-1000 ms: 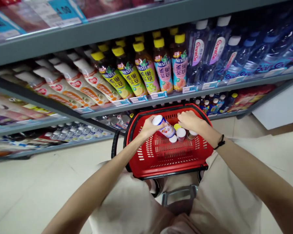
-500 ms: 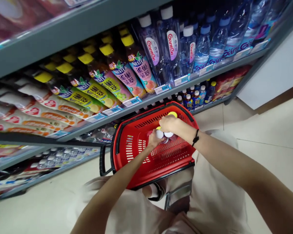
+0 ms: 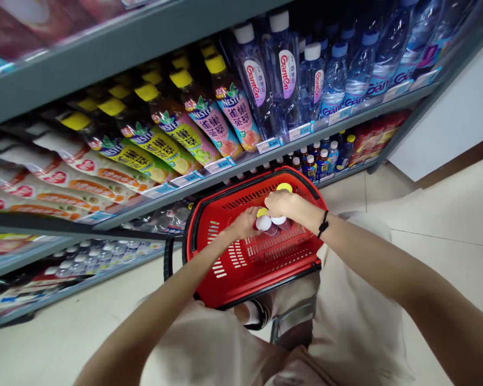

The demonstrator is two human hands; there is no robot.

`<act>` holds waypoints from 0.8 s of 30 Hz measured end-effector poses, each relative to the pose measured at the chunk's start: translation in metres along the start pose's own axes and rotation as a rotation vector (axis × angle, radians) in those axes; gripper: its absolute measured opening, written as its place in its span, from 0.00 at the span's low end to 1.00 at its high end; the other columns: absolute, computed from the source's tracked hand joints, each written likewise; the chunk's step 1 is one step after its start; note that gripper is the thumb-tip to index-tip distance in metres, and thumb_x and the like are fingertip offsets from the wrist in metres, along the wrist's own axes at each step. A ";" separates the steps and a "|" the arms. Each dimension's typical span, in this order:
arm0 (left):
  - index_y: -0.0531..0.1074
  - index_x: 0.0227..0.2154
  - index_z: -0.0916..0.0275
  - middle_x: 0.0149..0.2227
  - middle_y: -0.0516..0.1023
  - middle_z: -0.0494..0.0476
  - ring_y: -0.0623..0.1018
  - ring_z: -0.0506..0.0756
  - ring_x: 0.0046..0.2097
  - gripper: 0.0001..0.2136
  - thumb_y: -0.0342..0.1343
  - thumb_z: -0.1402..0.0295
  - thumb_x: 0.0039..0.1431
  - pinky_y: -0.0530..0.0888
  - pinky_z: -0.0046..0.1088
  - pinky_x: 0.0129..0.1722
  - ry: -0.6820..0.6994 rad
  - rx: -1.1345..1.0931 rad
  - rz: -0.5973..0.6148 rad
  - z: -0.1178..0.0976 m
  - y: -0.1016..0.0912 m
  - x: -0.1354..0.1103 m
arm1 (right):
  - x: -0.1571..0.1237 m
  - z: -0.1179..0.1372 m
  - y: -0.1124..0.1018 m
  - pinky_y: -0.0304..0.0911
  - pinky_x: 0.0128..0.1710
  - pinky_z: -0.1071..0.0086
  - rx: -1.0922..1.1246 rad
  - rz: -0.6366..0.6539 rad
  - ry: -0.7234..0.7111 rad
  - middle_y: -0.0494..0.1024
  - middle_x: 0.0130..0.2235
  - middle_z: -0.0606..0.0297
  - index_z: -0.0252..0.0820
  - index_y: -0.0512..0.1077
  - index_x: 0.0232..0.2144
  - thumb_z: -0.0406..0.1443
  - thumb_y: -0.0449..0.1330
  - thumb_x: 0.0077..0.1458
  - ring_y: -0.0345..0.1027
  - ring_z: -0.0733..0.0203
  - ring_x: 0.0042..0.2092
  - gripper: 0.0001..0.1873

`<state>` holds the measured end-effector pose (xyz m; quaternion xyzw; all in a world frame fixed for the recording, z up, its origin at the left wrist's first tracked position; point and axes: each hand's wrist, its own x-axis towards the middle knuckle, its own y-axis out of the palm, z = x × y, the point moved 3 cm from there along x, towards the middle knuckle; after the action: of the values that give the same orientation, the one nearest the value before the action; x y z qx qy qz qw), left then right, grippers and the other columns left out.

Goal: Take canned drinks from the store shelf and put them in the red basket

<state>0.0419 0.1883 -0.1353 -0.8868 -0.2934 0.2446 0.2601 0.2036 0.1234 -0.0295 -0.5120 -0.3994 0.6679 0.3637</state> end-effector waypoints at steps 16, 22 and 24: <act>0.80 0.54 0.67 0.54 0.81 0.79 0.81 0.72 0.56 0.22 0.55 0.58 0.63 0.77 0.46 0.53 -0.148 0.745 0.089 -0.046 -0.068 -0.085 | -0.068 0.013 -0.074 0.66 0.46 0.71 0.310 -0.763 -0.210 0.83 0.40 0.62 0.40 0.76 0.43 0.33 0.55 0.69 0.77 0.61 0.41 0.09; 0.81 0.53 0.70 0.54 0.80 0.81 0.81 0.74 0.56 0.24 0.57 0.60 0.60 0.78 0.47 0.53 -0.130 0.757 0.058 -0.067 -0.069 -0.103 | -0.098 0.026 -0.151 0.69 0.48 0.66 0.452 -1.224 -0.289 0.81 0.38 0.61 0.40 0.73 0.44 0.38 0.54 0.67 0.76 0.58 0.40 0.10; 0.82 0.52 0.69 0.53 0.81 0.80 0.82 0.74 0.55 0.23 0.57 0.60 0.60 0.78 0.46 0.53 -0.116 0.745 0.041 -0.069 -0.069 -0.104 | -0.109 0.028 -0.197 0.70 0.50 0.64 0.395 -1.429 -0.293 0.80 0.41 0.58 0.40 0.72 0.45 0.38 0.53 0.66 0.76 0.57 0.43 0.12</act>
<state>-0.0189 0.1469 -0.0130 -0.7218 -0.1808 0.3896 0.5427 0.2148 0.1037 0.1961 0.0403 -0.5515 0.3901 0.7363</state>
